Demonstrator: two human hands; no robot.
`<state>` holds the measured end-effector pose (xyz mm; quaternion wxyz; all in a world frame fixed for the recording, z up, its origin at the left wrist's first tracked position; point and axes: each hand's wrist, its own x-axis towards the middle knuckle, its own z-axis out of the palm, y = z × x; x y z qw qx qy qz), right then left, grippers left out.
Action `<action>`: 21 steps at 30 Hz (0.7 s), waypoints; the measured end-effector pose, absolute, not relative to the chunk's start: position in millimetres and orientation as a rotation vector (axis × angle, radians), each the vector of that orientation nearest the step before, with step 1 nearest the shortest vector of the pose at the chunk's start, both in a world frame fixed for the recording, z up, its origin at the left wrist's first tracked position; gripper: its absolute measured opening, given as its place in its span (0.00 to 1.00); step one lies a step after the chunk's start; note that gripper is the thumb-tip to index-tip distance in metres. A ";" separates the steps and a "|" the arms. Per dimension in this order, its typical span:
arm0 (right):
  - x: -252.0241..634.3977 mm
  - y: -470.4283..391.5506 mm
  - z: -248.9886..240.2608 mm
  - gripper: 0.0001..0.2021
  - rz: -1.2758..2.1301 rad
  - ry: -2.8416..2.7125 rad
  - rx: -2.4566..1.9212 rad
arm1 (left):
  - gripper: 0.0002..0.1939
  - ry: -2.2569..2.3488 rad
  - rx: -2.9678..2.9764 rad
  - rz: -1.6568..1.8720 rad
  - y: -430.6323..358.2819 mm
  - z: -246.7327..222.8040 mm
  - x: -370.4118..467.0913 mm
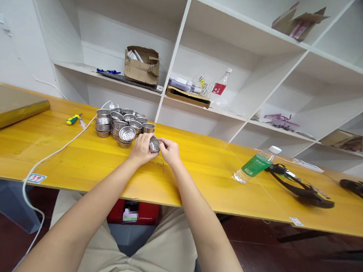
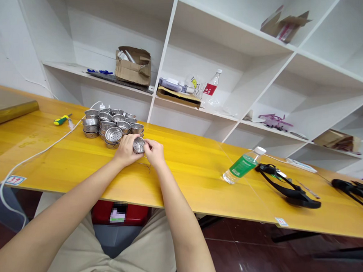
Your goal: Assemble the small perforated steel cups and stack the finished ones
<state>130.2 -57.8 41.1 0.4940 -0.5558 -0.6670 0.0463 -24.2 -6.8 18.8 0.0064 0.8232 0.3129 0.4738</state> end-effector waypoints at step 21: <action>141.2 -43.6 32.3 0.14 0.308 -1.405 -1.474 | 0.38 0.834 2.490 1.524 -9.0 19.7 -22.3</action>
